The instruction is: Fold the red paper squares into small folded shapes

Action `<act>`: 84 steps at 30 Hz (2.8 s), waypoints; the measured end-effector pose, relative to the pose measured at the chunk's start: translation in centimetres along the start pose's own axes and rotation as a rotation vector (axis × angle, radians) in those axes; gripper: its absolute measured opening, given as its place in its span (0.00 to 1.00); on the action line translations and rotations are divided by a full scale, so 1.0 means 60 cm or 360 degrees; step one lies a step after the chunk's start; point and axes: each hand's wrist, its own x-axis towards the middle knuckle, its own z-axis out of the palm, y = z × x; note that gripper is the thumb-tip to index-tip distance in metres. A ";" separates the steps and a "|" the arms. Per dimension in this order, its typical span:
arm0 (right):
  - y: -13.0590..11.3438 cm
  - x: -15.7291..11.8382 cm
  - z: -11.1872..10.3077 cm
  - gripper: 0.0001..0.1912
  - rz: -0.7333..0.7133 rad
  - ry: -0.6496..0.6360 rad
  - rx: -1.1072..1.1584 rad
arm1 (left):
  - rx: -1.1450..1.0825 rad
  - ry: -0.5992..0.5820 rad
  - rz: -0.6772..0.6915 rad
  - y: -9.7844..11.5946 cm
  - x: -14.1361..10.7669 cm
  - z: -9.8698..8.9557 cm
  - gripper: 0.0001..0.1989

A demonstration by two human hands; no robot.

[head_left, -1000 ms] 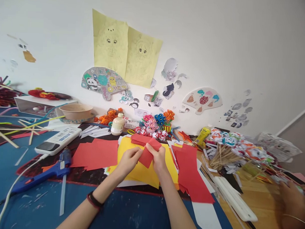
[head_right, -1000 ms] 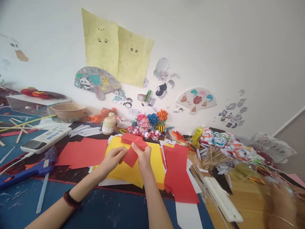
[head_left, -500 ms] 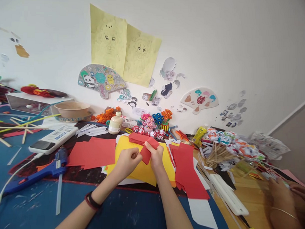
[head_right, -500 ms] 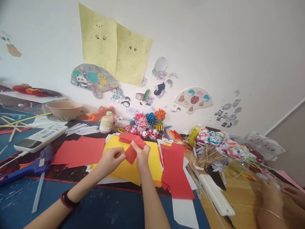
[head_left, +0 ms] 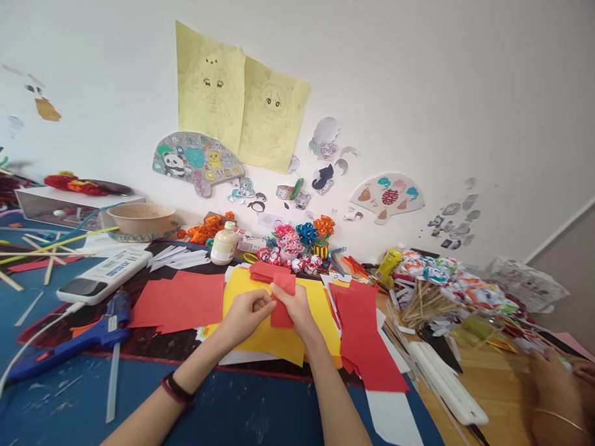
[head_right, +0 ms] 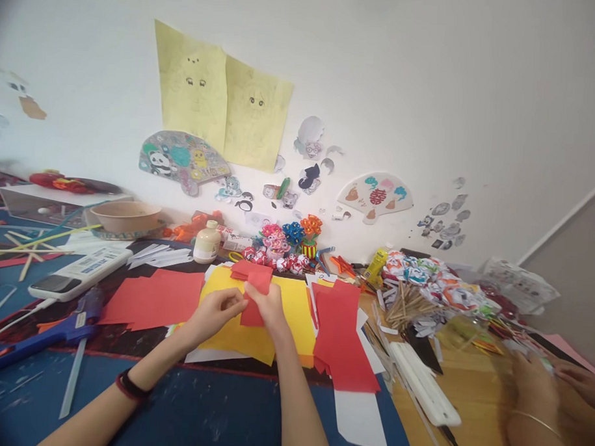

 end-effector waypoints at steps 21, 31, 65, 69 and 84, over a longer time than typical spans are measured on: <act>0.010 -0.006 -0.006 0.21 0.0087 -0.0871 -0.0390 | -0.0358 0.0509 -0.0238 -0.048 0.017 -0.030 0.14; 0.013 -0.006 -0.005 0.23 0.0220 -0.1023 -0.0553 | -0.0510 0.0951 -0.0247 -0.052 0.026 -0.086 0.14; -0.006 -0.011 -0.007 0.22 0.0198 -0.0937 -0.0461 | -0.0099 0.0434 -0.0059 -0.030 0.015 -0.050 0.23; -0.015 -0.019 0.000 0.24 0.0122 -0.0851 -0.0291 | -0.0208 0.0454 -0.0092 -0.030 0.016 -0.052 0.24; -0.001 -0.012 0.004 0.26 -0.0093 -0.0613 -0.0564 | 0.0099 0.0586 -0.0086 -0.036 0.015 -0.051 0.22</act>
